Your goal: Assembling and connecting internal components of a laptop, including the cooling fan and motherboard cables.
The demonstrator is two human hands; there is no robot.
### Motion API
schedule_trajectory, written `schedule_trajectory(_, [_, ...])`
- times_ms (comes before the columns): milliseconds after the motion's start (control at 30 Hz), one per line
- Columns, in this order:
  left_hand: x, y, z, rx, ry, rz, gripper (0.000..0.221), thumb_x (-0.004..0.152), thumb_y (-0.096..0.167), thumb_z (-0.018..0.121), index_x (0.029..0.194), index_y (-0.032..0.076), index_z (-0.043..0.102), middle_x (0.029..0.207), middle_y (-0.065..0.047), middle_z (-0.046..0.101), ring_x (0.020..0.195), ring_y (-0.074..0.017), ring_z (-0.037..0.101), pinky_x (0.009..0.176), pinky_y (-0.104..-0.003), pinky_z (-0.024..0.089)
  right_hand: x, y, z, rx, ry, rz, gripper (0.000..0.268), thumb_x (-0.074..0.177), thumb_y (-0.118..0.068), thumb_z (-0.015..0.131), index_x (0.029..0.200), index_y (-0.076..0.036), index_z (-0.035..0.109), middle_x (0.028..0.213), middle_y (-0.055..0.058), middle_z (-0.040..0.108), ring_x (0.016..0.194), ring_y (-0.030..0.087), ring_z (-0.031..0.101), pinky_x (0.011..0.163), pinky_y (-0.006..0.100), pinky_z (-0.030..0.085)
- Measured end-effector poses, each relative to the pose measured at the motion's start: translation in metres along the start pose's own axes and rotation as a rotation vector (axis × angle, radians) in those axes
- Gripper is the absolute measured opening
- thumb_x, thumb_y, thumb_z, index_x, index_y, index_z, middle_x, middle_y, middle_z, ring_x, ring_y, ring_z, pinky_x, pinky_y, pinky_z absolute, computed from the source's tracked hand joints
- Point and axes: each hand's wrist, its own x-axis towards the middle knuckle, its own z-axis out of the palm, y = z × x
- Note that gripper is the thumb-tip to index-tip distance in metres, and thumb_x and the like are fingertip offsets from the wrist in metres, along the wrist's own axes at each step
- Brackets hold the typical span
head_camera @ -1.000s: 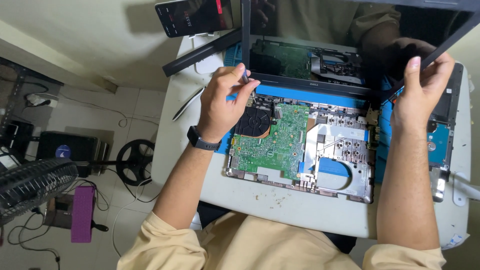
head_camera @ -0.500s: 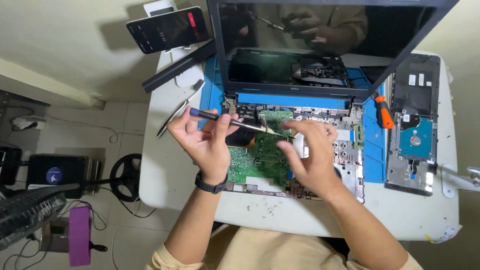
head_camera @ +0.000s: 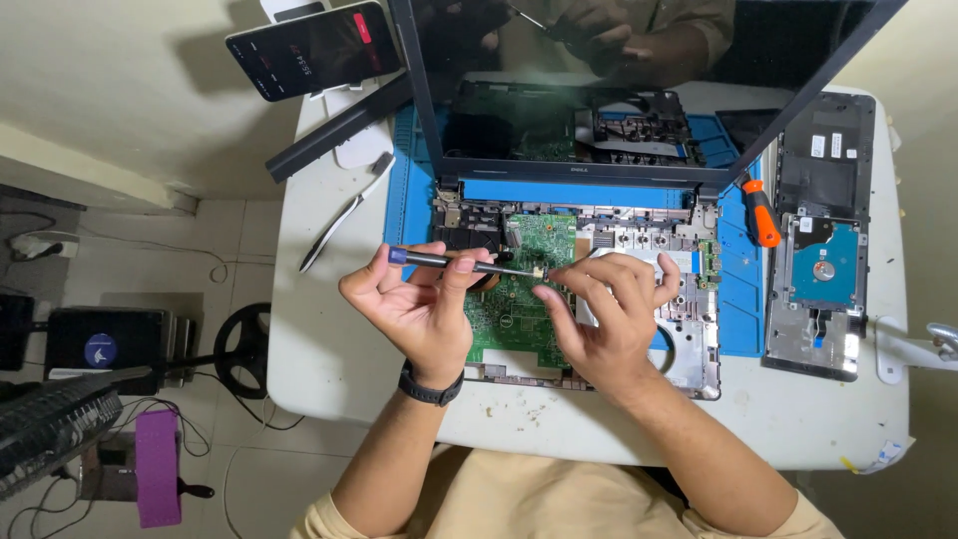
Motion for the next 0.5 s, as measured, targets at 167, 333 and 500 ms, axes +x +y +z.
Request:
schedule_trajectory(167, [-0.006, -0.004, -0.001, 0.029, -0.024, 0.035, 0.068, 0.09, -0.009, 0.074, 0.137, 0.007, 0.028, 0.104, -0.023, 0.059, 0.081, -0.0453, 0.076, 0.066, -0.057, 0.071, 0.004, -0.003, -0.002, 0.016, 0.006, 0.048, 0.004, 0.093, -0.015, 0.082, 0.096, -0.015, 0.079, 0.09, -0.001, 0.069, 0.095, 0.023, 0.058, 0.113, 0.053, 0.019])
schedule_trajectory(333, [-0.003, -0.008, -0.006, 0.045, -0.034, 0.053, 0.07, 0.089, -0.009, 0.075, 0.137, 0.007, 0.027, 0.104, -0.024, 0.059, 0.081, -0.0462, 0.076, 0.066, -0.058, 0.07, 0.002, 0.002, -0.002, 0.158, -0.02, 0.15, 0.006, 0.09, -0.011, 0.082, 0.09, -0.015, 0.078, 0.084, -0.001, 0.071, 0.091, 0.023, 0.06, 0.115, 0.05, 0.023])
schedule_trajectory(500, [0.005, -0.009, -0.016, 0.075, 0.002, 0.054, 0.067, 0.091, -0.006, 0.075, 0.137, 0.008, 0.028, 0.106, -0.024, 0.059, 0.082, -0.0463, 0.076, 0.068, -0.057, 0.071, -0.006, 0.022, 0.002, 0.496, -0.001, 0.272, 0.007, 0.091, 0.0, 0.073, 0.089, -0.006, 0.075, 0.083, 0.011, 0.074, 0.088, 0.031, 0.066, 0.106, 0.052, 0.038])
